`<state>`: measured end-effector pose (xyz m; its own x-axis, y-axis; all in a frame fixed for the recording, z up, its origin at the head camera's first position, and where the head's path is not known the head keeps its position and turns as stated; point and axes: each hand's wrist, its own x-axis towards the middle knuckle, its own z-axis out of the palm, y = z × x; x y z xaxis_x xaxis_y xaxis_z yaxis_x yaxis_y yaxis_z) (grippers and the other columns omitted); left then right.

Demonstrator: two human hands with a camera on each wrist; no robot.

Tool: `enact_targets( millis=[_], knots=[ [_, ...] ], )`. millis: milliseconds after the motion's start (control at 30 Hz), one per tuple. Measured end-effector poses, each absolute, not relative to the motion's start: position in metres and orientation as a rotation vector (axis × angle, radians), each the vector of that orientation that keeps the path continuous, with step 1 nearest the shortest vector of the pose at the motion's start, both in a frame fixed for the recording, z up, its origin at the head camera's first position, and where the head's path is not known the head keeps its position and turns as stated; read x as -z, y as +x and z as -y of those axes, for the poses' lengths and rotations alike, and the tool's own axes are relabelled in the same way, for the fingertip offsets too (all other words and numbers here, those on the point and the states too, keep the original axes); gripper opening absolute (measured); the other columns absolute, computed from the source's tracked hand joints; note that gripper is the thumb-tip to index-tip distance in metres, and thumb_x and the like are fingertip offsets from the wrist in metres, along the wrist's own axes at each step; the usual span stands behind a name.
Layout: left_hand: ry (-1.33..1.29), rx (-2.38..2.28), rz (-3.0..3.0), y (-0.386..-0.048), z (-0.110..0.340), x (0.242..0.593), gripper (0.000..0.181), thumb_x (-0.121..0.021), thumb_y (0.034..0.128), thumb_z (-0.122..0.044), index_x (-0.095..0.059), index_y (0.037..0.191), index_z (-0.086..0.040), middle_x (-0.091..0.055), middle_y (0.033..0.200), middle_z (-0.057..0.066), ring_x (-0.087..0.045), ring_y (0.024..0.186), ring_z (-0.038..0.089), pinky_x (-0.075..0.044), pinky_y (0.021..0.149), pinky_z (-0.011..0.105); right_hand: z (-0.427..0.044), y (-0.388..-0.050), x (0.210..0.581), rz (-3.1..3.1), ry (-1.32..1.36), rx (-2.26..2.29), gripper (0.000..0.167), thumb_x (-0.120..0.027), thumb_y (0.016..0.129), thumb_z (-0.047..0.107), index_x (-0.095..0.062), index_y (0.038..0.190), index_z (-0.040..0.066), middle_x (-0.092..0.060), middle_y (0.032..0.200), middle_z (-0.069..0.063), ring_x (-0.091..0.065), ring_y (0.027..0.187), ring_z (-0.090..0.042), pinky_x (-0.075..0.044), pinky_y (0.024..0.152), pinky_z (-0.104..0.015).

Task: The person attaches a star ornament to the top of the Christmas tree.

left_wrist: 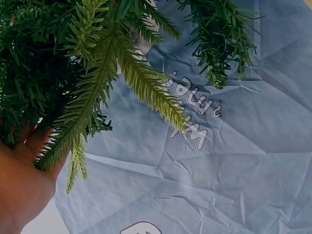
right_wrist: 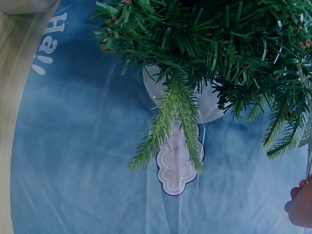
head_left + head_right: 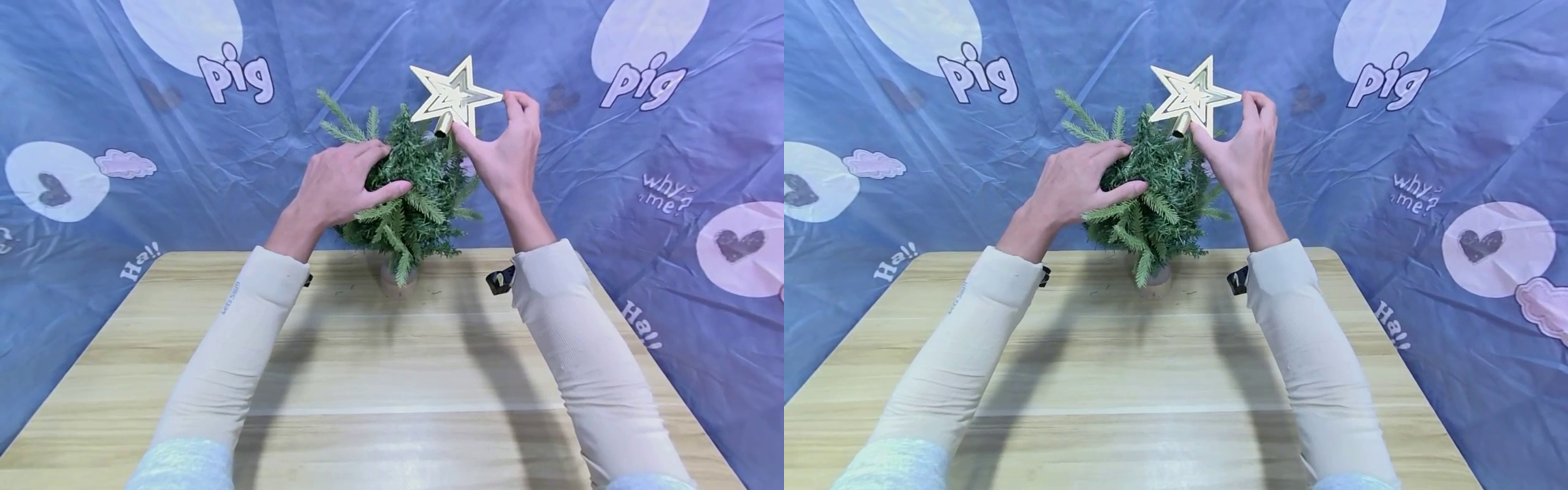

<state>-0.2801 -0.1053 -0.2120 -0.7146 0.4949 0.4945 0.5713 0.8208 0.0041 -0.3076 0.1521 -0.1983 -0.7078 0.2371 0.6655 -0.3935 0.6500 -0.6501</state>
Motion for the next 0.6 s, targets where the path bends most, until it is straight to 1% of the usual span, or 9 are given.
enact_targets(
  millis=[200, 500, 600],
  knots=[
    [-0.796, 0.213, 2.524, -0.281, 0.105, 0.211, 0.082, -0.047, 0.0917, -0.077, -0.057, 0.144, -0.014, -0.056, 0.147, 0.004, -0.059, 0.125, 0.029, -0.053, 0.091, 0.049, -0.148, -0.311, 0.196, 2.105, 0.119, -1.056, 0.092, -0.082, 0.076, 0.052, -0.052, 0.146, 0.002, -0.046, 0.144, -0.006, -0.046, 0.129, -0.014, -0.031, 0.107, -0.017],
    [-0.805, 0.208, 2.51, -0.281, 0.106, 0.21, 0.082, -0.049, 0.0914, -0.076, -0.058, 0.144, -0.013, -0.056, 0.147, 0.004, -0.06, 0.124, 0.029, -0.054, 0.09, 0.048, -0.132, -0.318, 0.19, 2.11, 0.136, -1.048, 0.093, -0.082, 0.077, 0.053, -0.049, 0.148, 0.003, -0.044, 0.146, -0.005, -0.043, 0.131, -0.012, -0.028, 0.108, -0.015],
    [-0.802, 0.211, 2.507, -0.282, 0.106, 0.21, 0.082, -0.049, 0.0913, -0.076, -0.058, 0.143, -0.013, -0.056, 0.147, 0.004, -0.06, 0.124, 0.029, -0.054, 0.091, 0.048, -0.127, -0.319, 0.188, 2.107, 0.149, -1.046, 0.092, -0.083, 0.077, 0.052, -0.05, 0.147, 0.003, -0.044, 0.146, -0.005, -0.043, 0.132, -0.012, -0.028, 0.108, -0.015]
  ],
)
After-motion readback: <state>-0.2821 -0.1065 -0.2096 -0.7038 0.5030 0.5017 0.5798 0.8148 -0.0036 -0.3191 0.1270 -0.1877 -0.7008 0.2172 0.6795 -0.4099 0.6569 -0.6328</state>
